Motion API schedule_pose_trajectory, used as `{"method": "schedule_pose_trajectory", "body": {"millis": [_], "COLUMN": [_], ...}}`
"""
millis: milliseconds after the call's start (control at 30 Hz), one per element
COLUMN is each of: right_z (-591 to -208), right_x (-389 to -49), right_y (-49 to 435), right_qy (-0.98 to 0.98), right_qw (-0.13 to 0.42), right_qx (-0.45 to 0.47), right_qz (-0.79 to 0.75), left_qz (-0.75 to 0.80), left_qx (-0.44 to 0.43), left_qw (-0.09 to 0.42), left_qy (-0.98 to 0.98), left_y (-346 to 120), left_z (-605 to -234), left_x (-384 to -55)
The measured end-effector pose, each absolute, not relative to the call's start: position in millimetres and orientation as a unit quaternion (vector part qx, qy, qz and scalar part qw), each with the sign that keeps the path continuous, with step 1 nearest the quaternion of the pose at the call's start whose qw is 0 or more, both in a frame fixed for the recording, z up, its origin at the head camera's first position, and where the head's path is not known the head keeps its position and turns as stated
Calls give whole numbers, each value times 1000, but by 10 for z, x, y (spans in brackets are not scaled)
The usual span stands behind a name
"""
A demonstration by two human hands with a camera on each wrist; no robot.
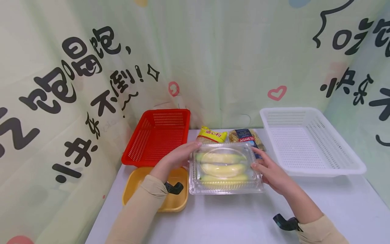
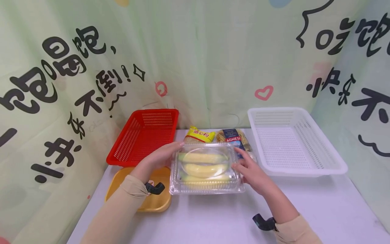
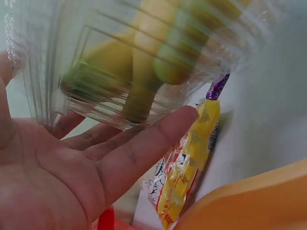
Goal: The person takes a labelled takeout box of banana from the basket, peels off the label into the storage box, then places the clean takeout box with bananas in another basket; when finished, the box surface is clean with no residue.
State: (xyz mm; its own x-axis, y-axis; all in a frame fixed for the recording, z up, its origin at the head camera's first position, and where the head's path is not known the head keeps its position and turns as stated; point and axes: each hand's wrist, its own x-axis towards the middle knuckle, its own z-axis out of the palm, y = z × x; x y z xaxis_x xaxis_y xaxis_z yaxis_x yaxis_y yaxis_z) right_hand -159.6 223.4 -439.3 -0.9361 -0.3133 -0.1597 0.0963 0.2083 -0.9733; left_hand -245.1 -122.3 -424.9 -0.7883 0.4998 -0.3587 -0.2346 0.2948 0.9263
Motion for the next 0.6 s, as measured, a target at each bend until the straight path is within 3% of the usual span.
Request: {"method": "schedule_pose_trajectory", "body": {"millis": [600], "right_z": [-4320], "right_x": [-1500], "right_y": [2220], "right_qy": [805], "right_qw": [158], "right_qx": [-62], "right_qz": [-568], "left_qz": [628], "left_qx": [49], "left_qw": [236], "left_qy": [740], "left_y": [-1260], "left_z": [-4257], "left_x": [-2386]}}
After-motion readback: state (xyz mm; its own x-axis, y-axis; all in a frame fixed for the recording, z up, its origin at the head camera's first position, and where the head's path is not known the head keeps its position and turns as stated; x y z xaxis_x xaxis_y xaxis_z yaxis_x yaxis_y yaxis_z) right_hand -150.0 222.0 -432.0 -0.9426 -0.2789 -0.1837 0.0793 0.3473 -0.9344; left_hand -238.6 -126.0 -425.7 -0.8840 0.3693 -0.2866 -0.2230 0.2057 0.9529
